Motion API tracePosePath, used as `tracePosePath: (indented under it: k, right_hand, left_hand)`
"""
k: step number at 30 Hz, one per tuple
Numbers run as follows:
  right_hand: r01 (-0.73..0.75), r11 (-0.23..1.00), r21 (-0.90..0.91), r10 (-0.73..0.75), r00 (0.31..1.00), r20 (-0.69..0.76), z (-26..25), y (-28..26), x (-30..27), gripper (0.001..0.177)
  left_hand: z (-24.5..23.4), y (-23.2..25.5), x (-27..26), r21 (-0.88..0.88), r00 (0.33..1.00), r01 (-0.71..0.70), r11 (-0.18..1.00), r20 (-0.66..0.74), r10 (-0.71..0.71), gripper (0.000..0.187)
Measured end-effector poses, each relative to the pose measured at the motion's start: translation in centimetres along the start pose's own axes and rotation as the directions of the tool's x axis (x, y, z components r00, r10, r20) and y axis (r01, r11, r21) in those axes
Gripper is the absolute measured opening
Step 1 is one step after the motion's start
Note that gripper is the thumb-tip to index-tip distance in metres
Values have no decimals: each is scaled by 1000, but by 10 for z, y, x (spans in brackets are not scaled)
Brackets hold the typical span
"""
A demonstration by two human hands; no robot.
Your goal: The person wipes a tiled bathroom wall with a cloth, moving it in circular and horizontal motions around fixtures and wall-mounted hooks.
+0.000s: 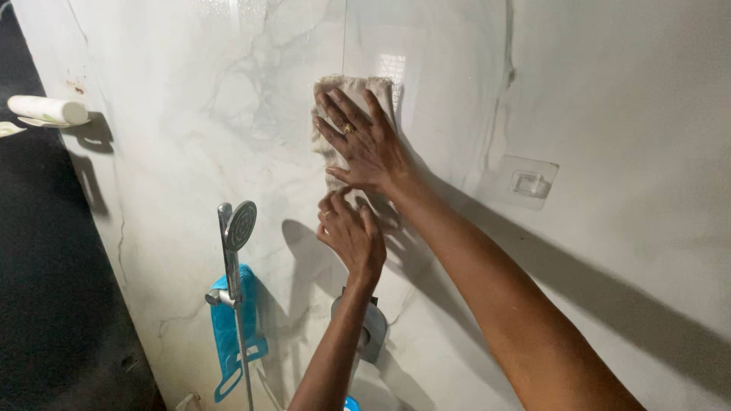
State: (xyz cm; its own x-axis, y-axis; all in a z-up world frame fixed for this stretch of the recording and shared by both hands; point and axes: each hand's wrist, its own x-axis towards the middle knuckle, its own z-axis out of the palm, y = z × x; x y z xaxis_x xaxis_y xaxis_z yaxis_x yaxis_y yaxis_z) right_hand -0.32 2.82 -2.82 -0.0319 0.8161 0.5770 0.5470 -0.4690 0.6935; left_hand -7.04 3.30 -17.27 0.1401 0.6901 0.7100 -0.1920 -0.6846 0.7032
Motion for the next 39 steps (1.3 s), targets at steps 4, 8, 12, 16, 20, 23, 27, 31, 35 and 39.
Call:
tracePosePath:
  k: [4,8,12,16,20,23,27,31,35,39]
  right_hand:
    - [33,977,212,-30,999,-18,7,10,-2,76]
    - [47,811,584,-2,997,-79,16,27,8,71]
    - [34,614,789,42,996,-76,9,37,17,72]
    - [-49,445,894,122,992,-7,-13,41,13,76]
    - [52,799,599,-14,998,-68,-24,52,-5,61]
    - [207,935,289,-148,966,-213,-17,56,-18,54]
    - [244,951,191,-169,925,-340,-13,53,-25,48]
    - [223,975,-22,-215,904,-369,-20,49,-28,42]
    - [208,976,-59,-215,901,-378,-15,46,-28,42]
    - [205,971,-126,-239,886,-397,-15,47,-30,39]
  left_hand:
    - [2,3,13,-240,973,-185,953,-179,144,53]
    - [19,3,35,-234,937,-339,911,-172,304,62]
    - [43,-6,69,-10,896,-445,896,-29,444,72]
    - [44,-6,72,181,905,-422,888,148,400,68]
    - [19,17,74,326,929,-326,887,284,237,72]
    - [1,33,85,432,905,-259,864,421,61,72]
    - [17,21,98,353,898,-423,834,285,335,74]
    - [41,6,89,169,903,-426,889,144,405,70]
    - [48,-2,88,269,909,-416,869,150,389,69]
    - [42,5,86,396,904,-428,812,209,374,67]
